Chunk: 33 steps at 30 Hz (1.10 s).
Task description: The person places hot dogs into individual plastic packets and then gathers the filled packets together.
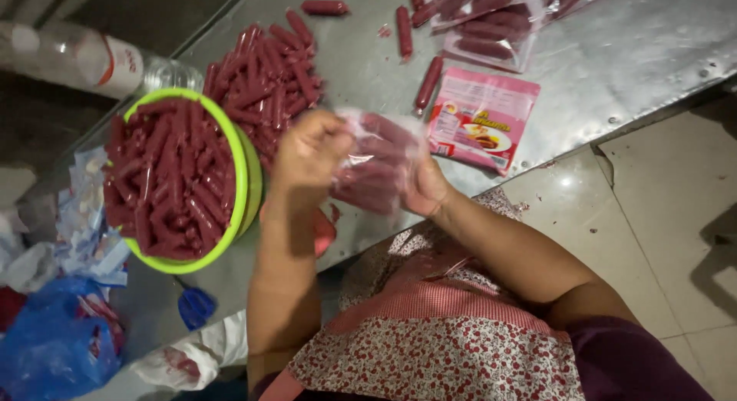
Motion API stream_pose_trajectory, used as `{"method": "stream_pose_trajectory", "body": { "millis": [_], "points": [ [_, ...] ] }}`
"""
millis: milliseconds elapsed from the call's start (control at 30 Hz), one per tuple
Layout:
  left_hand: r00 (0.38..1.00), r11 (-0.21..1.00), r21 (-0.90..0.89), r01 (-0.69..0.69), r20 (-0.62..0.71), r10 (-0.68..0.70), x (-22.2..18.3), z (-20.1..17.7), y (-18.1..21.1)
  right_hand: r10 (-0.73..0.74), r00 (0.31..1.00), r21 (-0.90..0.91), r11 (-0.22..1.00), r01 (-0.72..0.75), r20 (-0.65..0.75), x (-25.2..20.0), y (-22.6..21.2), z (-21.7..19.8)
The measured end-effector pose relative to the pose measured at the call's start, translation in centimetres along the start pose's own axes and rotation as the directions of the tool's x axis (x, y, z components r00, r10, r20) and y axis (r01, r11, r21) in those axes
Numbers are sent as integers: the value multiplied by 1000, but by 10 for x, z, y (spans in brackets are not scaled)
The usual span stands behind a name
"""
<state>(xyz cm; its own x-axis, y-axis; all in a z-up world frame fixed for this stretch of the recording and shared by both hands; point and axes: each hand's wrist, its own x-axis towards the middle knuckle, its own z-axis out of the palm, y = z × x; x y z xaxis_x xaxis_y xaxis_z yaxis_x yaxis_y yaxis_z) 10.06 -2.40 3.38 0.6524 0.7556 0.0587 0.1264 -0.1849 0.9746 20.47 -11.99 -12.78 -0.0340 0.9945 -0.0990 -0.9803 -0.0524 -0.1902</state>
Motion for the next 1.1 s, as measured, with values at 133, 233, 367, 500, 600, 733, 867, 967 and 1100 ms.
{"method": "stream_pose_trajectory", "body": {
  "millis": [133, 233, 367, 500, 600, 733, 867, 967, 1100],
  "points": [
    [987, 900, 405, -159, 85, 136, 57, 7, -13, 141, 964, 64, 985, -159, 227, 9, 17, -61],
    [970, 774, 587, -238, 109, 216, 96, 49, 10, 212, 967, 13, 976, -216, 142, 1, -3, -31],
    [847, 757, 457, -467, -16, 532, 172, 93, 13, 220, 975, 31, 975, -221, 41, 3, -8, -24],
    [933, 829, 471, -302, -32, 358, 211, 128, -26, 339, 868, 70, 939, -338, -364, 18, 2, -33],
    [994, 863, 505, -18, -81, 68, 229, 153, -56, 337, 923, 224, 929, -294, -187, 24, 28, -78],
    [968, 874, 417, 248, -138, -209, 219, 146, -93, 274, 956, 40, 962, -271, -105, 14, 11, -40],
    [977, 947, 244, 210, -101, -190, 191, 111, -97, 246, 965, -108, 961, -256, -92, 9, 1, -18],
    [922, 731, 655, 191, 137, -363, 149, 103, -65, 182, 941, -579, 815, 19, 286, 6, 15, -25],
    [849, 619, 782, 76, 275, -451, 98, 110, -6, 269, 864, -887, 313, 340, 426, -62, -6, 16]
  ]
}}
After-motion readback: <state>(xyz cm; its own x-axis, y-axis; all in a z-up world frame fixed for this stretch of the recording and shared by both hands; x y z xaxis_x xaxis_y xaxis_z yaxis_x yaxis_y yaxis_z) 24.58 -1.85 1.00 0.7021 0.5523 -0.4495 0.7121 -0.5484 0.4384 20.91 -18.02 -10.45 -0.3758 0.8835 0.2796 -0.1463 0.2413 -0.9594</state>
